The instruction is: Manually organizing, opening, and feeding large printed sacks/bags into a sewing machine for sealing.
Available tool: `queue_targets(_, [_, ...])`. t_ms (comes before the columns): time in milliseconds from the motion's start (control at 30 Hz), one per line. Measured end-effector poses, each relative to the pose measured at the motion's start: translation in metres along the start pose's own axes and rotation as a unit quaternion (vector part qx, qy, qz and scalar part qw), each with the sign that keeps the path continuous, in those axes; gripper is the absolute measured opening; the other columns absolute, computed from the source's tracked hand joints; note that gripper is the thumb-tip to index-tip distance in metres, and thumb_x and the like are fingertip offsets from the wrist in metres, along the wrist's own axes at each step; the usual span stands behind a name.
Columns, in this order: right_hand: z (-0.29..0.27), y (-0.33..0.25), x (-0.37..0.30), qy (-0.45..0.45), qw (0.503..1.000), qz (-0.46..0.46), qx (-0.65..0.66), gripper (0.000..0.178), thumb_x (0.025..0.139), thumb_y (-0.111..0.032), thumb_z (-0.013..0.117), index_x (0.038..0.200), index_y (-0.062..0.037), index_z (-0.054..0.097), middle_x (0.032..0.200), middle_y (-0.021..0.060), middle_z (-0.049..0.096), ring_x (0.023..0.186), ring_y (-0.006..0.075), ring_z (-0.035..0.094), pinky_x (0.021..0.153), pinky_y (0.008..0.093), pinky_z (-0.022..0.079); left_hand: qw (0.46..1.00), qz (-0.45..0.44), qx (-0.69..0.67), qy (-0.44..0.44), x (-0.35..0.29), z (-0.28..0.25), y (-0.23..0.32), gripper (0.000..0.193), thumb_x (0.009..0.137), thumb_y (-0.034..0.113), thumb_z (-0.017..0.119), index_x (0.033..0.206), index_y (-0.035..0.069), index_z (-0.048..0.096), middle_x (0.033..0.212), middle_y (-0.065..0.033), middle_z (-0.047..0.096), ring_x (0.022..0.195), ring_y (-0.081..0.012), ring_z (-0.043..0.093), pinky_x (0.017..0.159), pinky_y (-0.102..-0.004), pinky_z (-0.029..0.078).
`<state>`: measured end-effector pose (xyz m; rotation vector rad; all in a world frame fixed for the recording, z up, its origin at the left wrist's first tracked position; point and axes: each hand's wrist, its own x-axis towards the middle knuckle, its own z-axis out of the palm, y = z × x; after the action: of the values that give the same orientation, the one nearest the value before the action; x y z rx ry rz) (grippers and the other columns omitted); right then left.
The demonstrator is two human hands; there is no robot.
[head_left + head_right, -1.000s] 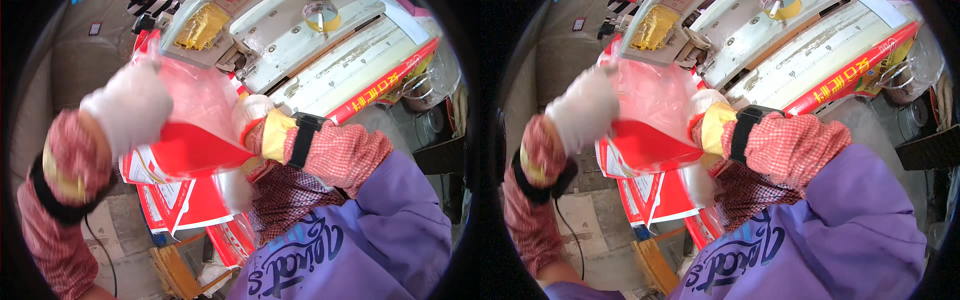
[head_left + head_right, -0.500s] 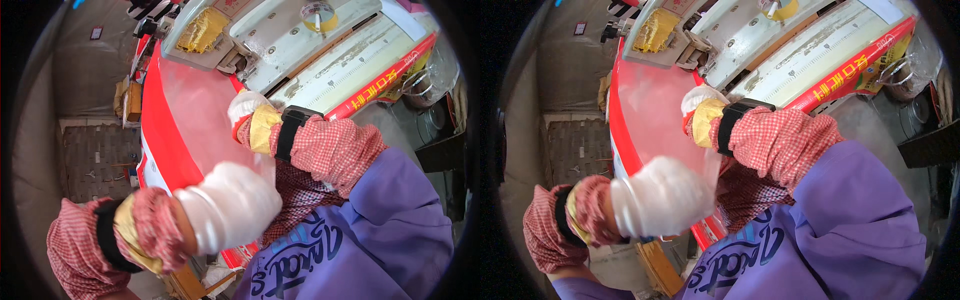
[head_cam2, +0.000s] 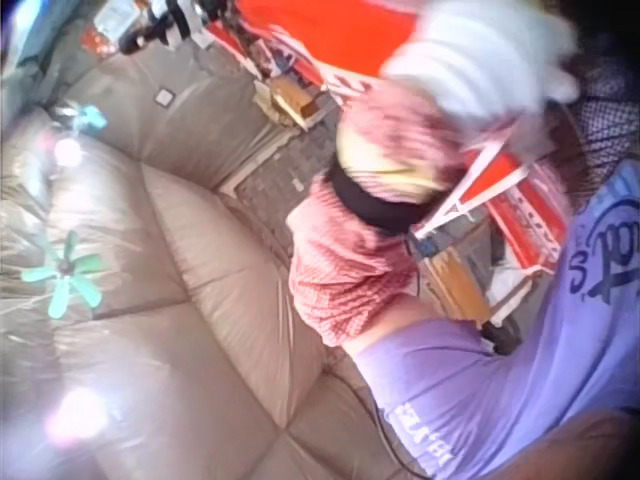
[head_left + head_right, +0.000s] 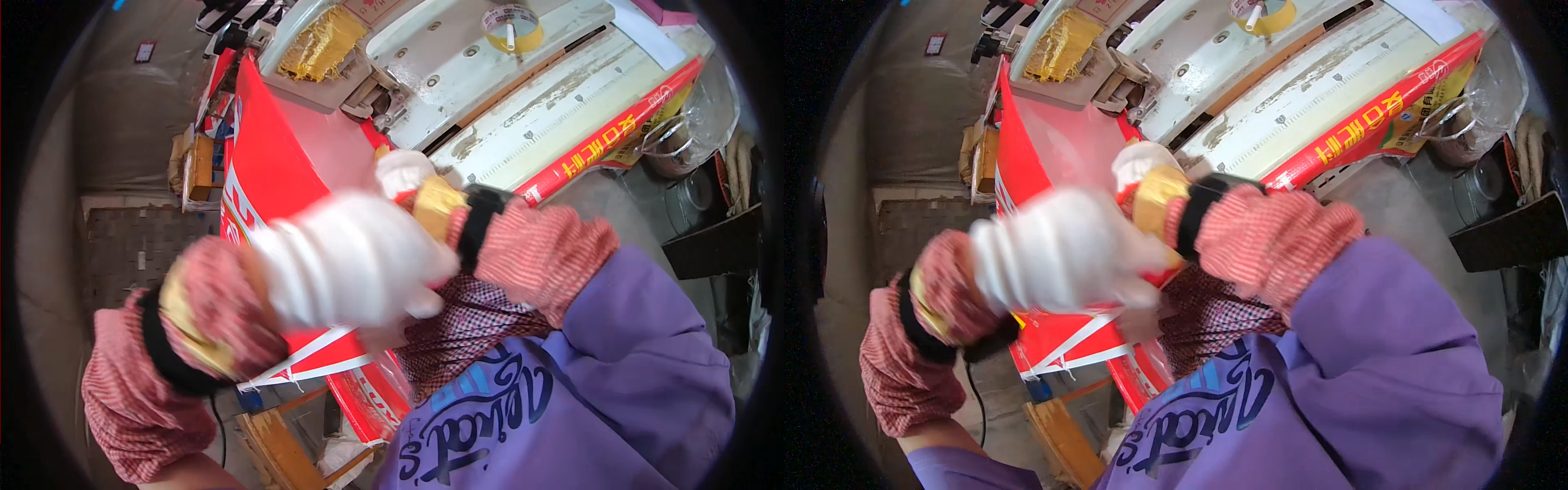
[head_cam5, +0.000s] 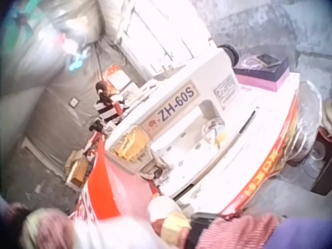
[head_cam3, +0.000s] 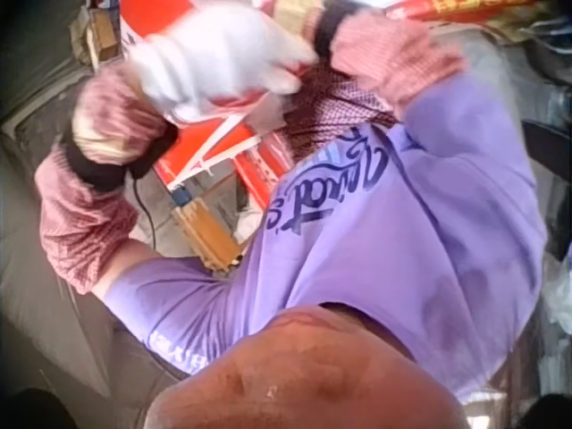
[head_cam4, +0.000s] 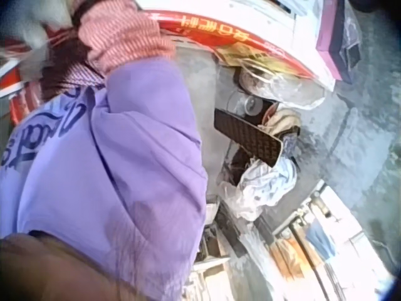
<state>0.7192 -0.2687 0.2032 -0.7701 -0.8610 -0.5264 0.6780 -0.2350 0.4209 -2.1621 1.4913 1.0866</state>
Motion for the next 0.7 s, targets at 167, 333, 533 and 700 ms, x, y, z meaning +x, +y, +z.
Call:
queue_targets(167, [0.054,-0.036,-0.010,-0.149,0.569,0.291,-0.755,0.013,0.071,-0.009,0.054,0.080,-0.0072,0.063,0.066,0.0066,0.057,0.060,0.0213,0.058,0.049,0.0326,0.044,0.994,-0.109,0.013,0.027,-0.043,-0.016,-0.063,0.024,0.062,0.024,0.068,0.079,0.009,0.063,0.064,-0.0056,0.056,0.060,-0.0227,0.055,0.057,-0.0323,0.047])
queue_targets(333, [0.045,-0.059,-0.006,-0.177,0.584,0.284,-0.740,0.018,0.079,-0.010,0.049,0.091,-0.0024,0.060,0.062,0.0107,0.057,0.052,0.0251,0.058,0.039,0.0375,0.042,0.980,0.148,0.055,0.125,-0.036,0.025,0.024,0.014,0.063,0.025,0.058,0.059,0.016,0.049,0.055,0.0000,0.047,0.050,-0.0212,0.050,0.045,-0.0350,0.039])
queue_targets(533, [0.016,0.007,0.016,-0.147,0.675,0.283,-0.666,0.029,0.078,-0.008,0.050,0.104,0.0002,0.056,0.075,0.0139,0.063,0.061,0.0274,0.063,0.052,0.0389,0.050,0.992,0.056,0.076,0.083,0.015,0.057,0.008,0.011,0.060,0.016,0.062,0.070,0.014,0.062,0.065,-0.0035,0.059,0.062,-0.0214,0.061,0.052,-0.0318,0.049])
queue_targets(700, [0.009,0.004,0.068,-0.198,0.668,0.357,-0.623,0.023,0.084,-0.016,0.047,0.100,-0.0029,0.057,0.080,0.0213,0.061,0.071,0.0333,0.062,0.057,0.0411,0.049,0.969,-0.043,0.166,0.178,0.018,0.061,-0.060,0.005,0.061,0.016,0.060,0.060,0.012,0.063,0.057,-0.0050,0.058,0.057,-0.0242,0.061,0.047,-0.0346,0.048])
